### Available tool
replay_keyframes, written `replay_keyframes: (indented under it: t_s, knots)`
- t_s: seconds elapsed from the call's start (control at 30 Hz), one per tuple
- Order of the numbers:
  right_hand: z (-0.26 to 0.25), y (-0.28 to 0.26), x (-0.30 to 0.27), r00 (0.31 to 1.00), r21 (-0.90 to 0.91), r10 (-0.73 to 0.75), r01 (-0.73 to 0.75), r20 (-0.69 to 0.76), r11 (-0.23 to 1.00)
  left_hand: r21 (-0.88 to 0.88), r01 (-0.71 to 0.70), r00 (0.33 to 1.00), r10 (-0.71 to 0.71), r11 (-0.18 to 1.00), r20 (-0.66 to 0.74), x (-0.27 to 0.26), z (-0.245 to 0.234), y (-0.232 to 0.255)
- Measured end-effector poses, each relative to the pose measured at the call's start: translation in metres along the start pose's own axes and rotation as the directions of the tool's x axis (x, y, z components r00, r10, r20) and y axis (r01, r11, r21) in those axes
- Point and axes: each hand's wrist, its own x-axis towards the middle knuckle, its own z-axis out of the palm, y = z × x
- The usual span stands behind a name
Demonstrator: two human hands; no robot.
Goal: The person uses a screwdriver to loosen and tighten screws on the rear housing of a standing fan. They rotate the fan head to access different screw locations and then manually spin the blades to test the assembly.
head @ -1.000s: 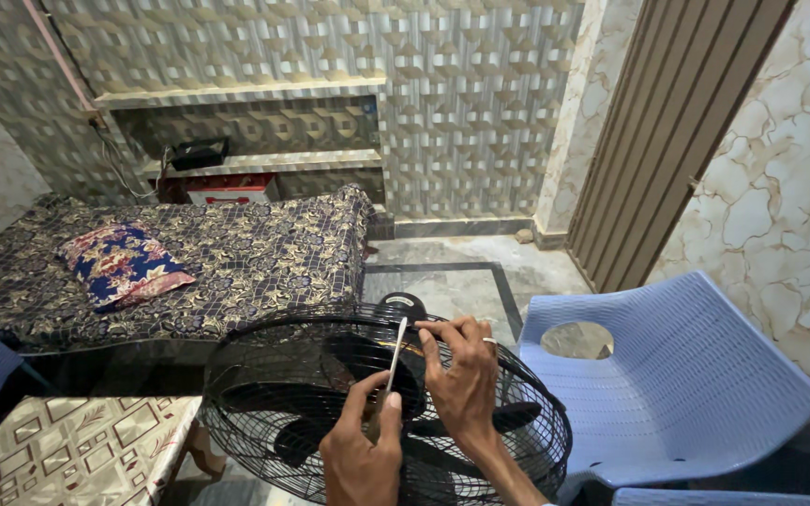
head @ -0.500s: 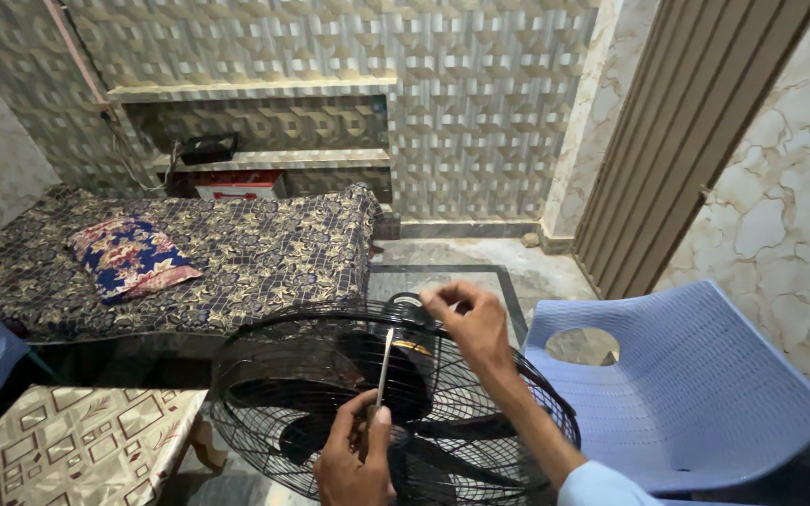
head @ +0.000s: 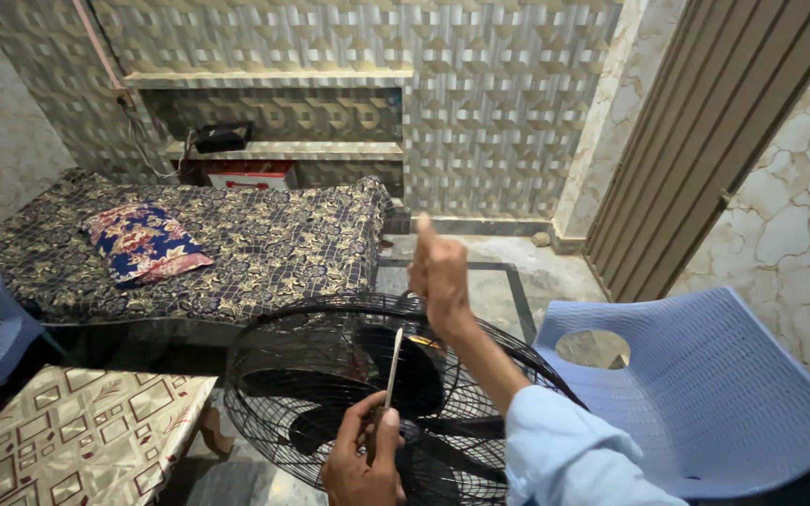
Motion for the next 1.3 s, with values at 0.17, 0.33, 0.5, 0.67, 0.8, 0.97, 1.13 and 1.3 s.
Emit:
replay_keyframes:
  t_s: [0.17, 0.33, 0.5, 0.67, 0.8, 0.97, 1.13, 1.3]
  knots:
    - [-0.009, 0.017, 0.004, 0.997, 0.063, 0.039, -0.043, 0.066, 0.997, -0.025, 0.073, 0.997, -0.072, 0.997, 0.024, 0.000, -0.004, -0.004]
    - [-0.009, 0.019, 0.004, 0.994, 0.039, 0.108, -0.109, 0.030, 0.993, -0.046, -0.197, 0.980, 0.196, 0.979, -0.029, 0.004, -0.001, -0.013]
    - [-0.035, -0.015, -0.009, 0.997, -0.072, 0.032, -0.037, -0.064, 0.997, -0.031, -0.032, 0.999, 0.031, 0.999, -0.023, -0.002, -0.005, -0.002]
    - [-0.055, -0.023, -0.060, 0.994, -0.592, -0.111, 0.076, -0.022, 0.802, -0.025, 0.066, 0.996, -0.064, 0.998, 0.063, -0.006, -0.011, 0.021]
    - [-0.065, -0.013, -0.071, 0.998, -0.743, -0.068, 0.058, 0.018, 0.667, -0.136, -0.001, 0.996, 0.014, 0.991, 0.093, -0.008, -0.004, 0.025]
    - [-0.084, -0.003, -0.059, 0.975, -0.646, 0.182, -0.061, 0.123, 0.761, -0.151, -0.035, 0.996, 0.046, 0.988, 0.075, -0.008, 0.000, 0.017]
    - [-0.095, 0.011, -0.047, 0.943, -0.587, 0.301, -0.164, 0.143, 0.793, -0.205, -0.052, 0.995, 0.069, 0.977, 0.076, -0.006, 0.003, 0.008]
    - [-0.096, 0.021, -0.034, 0.928, -0.486, 0.302, -0.165, 0.218, 0.858, -0.201, 0.009, 0.997, 0.007, 0.980, 0.081, -0.002, 0.006, 0.004]
